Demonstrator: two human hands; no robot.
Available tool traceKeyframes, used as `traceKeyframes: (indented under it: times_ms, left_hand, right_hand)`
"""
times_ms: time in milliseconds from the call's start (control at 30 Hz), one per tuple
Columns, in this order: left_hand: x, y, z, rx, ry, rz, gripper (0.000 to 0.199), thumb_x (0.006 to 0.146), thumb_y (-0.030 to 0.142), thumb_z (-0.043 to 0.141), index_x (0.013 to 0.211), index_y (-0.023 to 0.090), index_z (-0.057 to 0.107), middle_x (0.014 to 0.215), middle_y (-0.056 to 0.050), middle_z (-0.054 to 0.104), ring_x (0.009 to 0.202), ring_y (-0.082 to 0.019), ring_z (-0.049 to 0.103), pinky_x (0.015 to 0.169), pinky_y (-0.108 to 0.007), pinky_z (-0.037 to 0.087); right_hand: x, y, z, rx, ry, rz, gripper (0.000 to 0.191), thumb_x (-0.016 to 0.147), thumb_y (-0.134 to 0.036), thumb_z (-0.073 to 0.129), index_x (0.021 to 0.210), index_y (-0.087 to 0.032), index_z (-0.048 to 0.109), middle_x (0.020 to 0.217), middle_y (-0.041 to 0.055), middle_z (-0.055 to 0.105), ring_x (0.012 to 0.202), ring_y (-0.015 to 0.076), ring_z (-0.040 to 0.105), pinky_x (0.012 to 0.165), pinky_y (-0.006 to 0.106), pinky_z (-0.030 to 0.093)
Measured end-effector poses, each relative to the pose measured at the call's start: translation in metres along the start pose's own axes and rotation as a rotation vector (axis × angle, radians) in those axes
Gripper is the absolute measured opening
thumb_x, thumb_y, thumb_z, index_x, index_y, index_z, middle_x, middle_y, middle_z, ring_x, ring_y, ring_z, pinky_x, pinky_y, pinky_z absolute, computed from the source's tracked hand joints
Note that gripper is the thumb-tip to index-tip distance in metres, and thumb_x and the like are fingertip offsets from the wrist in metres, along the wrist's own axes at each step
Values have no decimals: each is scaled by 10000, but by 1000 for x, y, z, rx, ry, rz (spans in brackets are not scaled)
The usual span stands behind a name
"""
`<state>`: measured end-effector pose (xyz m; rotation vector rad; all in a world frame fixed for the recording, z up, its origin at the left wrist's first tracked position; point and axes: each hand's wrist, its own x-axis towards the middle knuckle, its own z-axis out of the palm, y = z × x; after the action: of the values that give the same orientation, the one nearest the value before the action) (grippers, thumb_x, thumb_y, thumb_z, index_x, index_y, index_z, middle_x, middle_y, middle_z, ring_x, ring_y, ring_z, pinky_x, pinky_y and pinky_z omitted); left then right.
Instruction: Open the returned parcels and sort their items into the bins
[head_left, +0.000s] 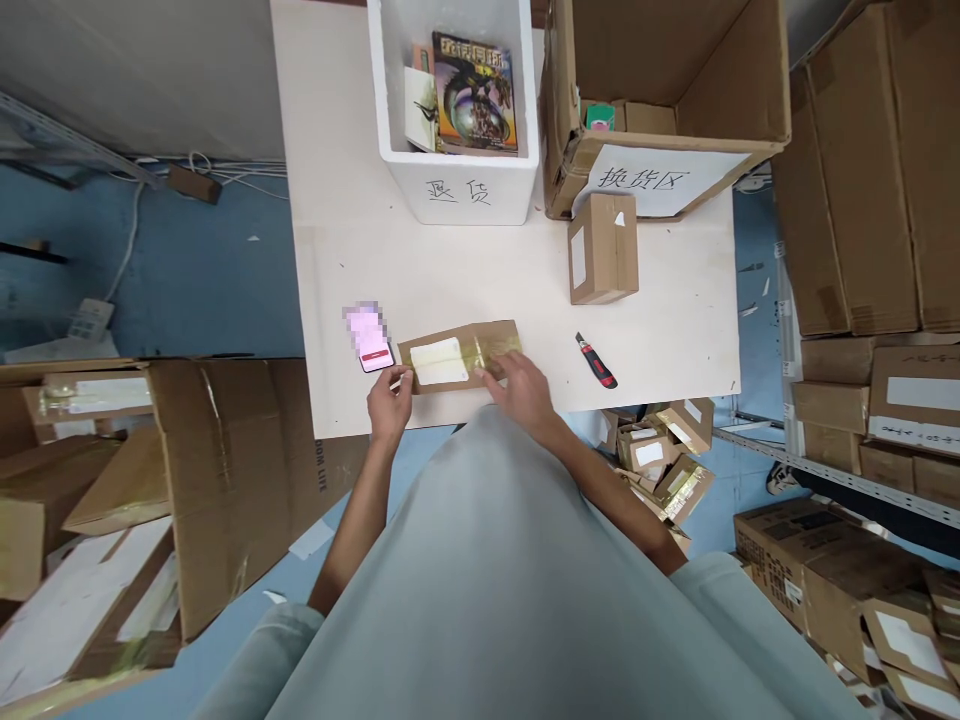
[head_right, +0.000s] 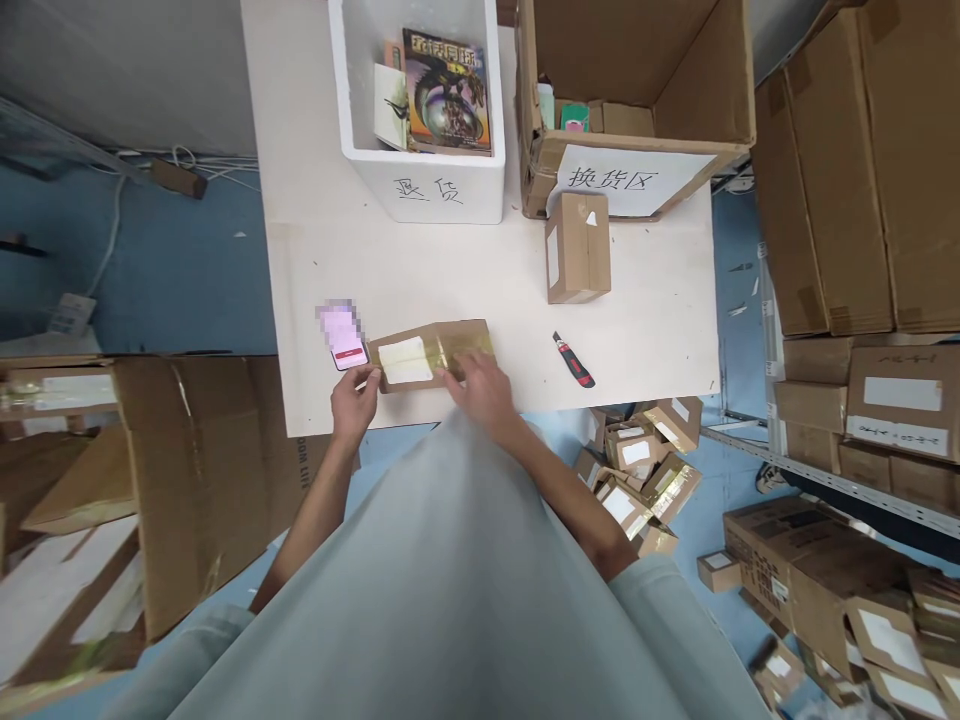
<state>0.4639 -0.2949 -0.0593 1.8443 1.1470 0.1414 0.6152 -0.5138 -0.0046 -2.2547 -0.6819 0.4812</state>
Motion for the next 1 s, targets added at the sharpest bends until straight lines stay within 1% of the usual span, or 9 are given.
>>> traceKeyframes:
  times_ms: [100, 167, 300, 467, 567, 667, 800, 900, 1000]
  left_hand:
    - [-4, 13, 18, -66, -16, -43, 234, 929, 439, 702, 1005, 218, 702, 1074, -100, 814, 1088, -268, 763, 1062, -430, 610]
    - [-8, 20, 29, -103, -40, -64, 260, 899, 445, 760, 1005, 216, 697, 1042, -92, 820, 1066, -264, 779, 1056, -422, 617]
    - [-18, 17, 34, -128, -92, -86, 300, 856, 450, 821, 1025, 226, 715, 1041, -83, 838, 1067, -273, 801, 1057, -439, 623]
    - [-37, -8, 22, -209, -228, -186, 512, 711, 530, 954, 1060, 210, 760, 1026, -107, 858, 1043, -307, 819, 1032, -479, 640]
    - [-44, -14, 23, -257, -259, -209, 531, 705, 585, 950, 1034, 200, 791, 1058, -122, 863, 1063, -323, 821, 1055, -491, 639]
    - [-41, -7, 28, -240, -202, -185, 454, 777, 554, 893, 1051, 200, 818, 1107, -125, 862, 1112, -337, 815, 1086, -496, 629]
    - [-19, 14, 29, -81, -129, -92, 332, 880, 471, 786, 1074, 209, 845, 1177, -115, 848, 1121, -338, 809, 1082, -477, 625]
    - [-3, 29, 24, -1, -96, 5, 348, 920, 512, 743, 1076, 221, 851, 1181, -104, 846, 1110, -334, 803, 1049, -454, 632]
    - [5, 39, 19, 84, -83, 49, 365, 947, 525, 701, 1094, 219, 835, 1188, -104, 847, 1124, -328, 792, 1054, -449, 620]
  right_hand:
    - [15, 42, -14, 4, 68, 181, 425, 1083, -611, 612, 1117, -236, 810, 1020, 89, 767, 970, 265, 714, 935, 385, 580]
    - [20, 69, -24, 22, 68, 264, 475, 1063, -642, 607, 1016, -215, 810, 970, 97, 774, 893, 257, 708, 901, 384, 577]
    - [5, 101, -35, 137, 22, 295, 505, 1012, -702, 625, 953, -231, 800, 950, 97, 814, 901, 264, 733, 894, 391, 594]
    - [-35, 106, -34, 149, 1, 338, 495, 981, -688, 658, 1005, -223, 825, 982, 116, 824, 878, 275, 756, 864, 415, 623]
    - [-43, 106, -33, 176, -6, 351, 495, 969, -696, 664, 994, -229, 828, 1001, 116, 826, 905, 283, 767, 856, 418, 629]
    - [-31, 104, -32, 171, 7, 328, 470, 985, -676, 655, 981, -240, 832, 1001, 108, 830, 911, 278, 766, 870, 415, 624]
    - [1, 99, -34, 123, 33, 292, 398, 1018, -595, 665, 958, -241, 836, 993, 101, 838, 889, 267, 759, 876, 404, 603]
    - [20, 94, -39, 92, 43, 275, 333, 1021, -528, 700, 935, -239, 841, 980, 98, 844, 892, 270, 763, 855, 383, 585]
    - [26, 91, -40, 51, 18, 268, 289, 1039, -463, 708, 941, -233, 852, 996, 91, 851, 913, 257, 775, 846, 346, 570]
